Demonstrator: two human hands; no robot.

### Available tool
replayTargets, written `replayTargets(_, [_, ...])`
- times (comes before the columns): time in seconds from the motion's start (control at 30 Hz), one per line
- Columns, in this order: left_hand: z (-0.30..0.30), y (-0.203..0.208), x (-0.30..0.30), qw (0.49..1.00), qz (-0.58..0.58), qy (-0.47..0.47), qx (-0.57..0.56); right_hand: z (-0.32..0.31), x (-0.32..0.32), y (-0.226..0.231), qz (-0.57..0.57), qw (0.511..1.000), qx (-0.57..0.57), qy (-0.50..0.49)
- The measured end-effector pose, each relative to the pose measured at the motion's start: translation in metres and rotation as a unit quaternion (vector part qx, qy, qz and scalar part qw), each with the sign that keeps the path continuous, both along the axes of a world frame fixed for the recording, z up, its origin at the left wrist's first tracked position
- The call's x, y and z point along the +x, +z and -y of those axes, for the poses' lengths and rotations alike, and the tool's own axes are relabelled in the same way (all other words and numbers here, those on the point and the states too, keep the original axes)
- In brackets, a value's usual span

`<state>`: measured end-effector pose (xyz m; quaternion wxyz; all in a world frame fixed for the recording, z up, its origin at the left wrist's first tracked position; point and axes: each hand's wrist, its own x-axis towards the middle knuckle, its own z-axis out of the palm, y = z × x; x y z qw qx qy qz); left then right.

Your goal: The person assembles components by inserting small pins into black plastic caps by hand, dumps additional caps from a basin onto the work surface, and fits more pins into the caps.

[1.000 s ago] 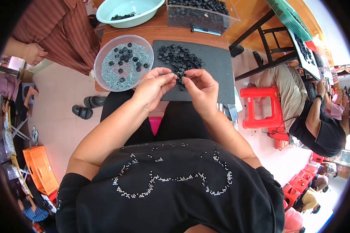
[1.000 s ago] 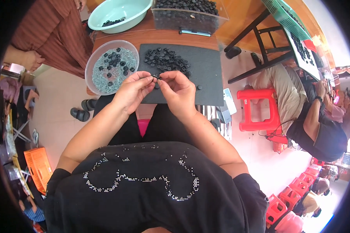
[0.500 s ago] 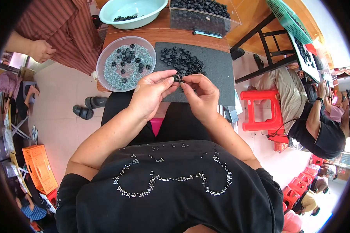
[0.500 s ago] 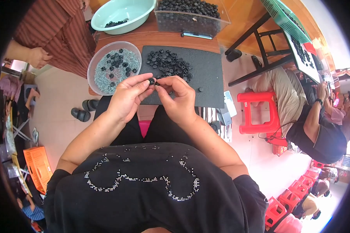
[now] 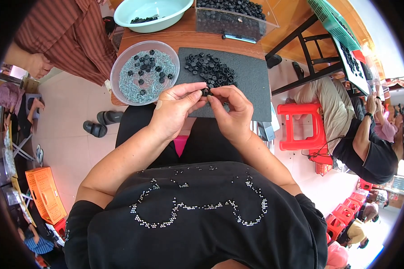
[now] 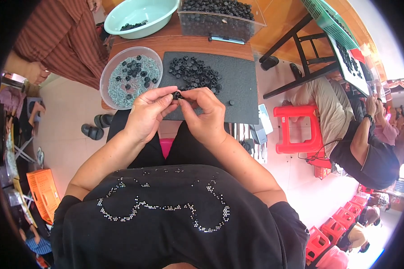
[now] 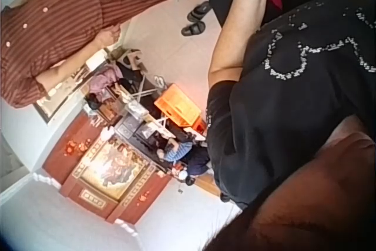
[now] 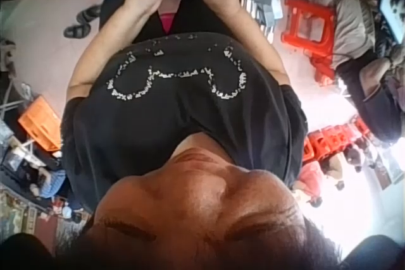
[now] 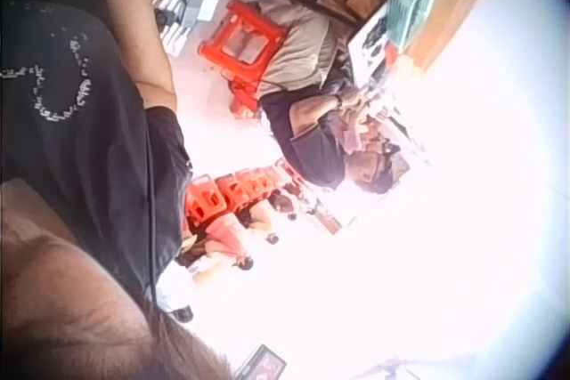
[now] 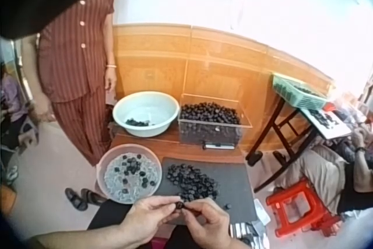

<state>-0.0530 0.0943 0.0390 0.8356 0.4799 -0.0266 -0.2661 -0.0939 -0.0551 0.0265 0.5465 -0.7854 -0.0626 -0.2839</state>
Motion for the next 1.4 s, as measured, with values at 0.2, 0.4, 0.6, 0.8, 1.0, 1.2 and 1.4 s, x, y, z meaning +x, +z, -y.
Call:
replayTargets(0.2, [-0.001, -0.002, 0.003, 0.999, -0.034, -0.003, -0.025, -0.001, -0.001, 0.000, -0.003, 0.999, 0.036, 0.001])
replayTargets(0.4, [-0.002, -0.003, 0.002, 0.998, -0.042, -0.024, -0.044, -0.001, -0.001, -0.001, -0.023, 0.999, 0.039, 0.010])
replayTargets(0.6, [-0.003, -0.006, 0.002, 0.997, -0.033, -0.032, -0.055, -0.001, -0.001, -0.001, -0.013, 0.999, 0.043, 0.018])
replayTargets(0.8, [-0.003, -0.003, 0.002, 0.997, -0.030, -0.037, -0.059, -0.002, -0.005, 0.003, -0.064, 0.986, 0.143, 0.053])
replayTargets(1.0, [-0.004, -0.003, 0.003, 0.997, -0.032, -0.045, -0.060, -0.002, -0.006, 0.006, -0.058, 0.984, 0.156, 0.063])
replayTargets(1.2, [-0.006, -0.004, 0.002, 0.998, 0.016, -0.058, -0.034, -0.001, -0.007, 0.010, -0.040, 0.995, 0.075, 0.047])
replayTargets(1.4, [0.000, -0.005, -0.005, 0.995, 0.094, -0.043, -0.005, -0.007, -0.012, 0.005, -0.087, 0.974, 0.202, 0.047])
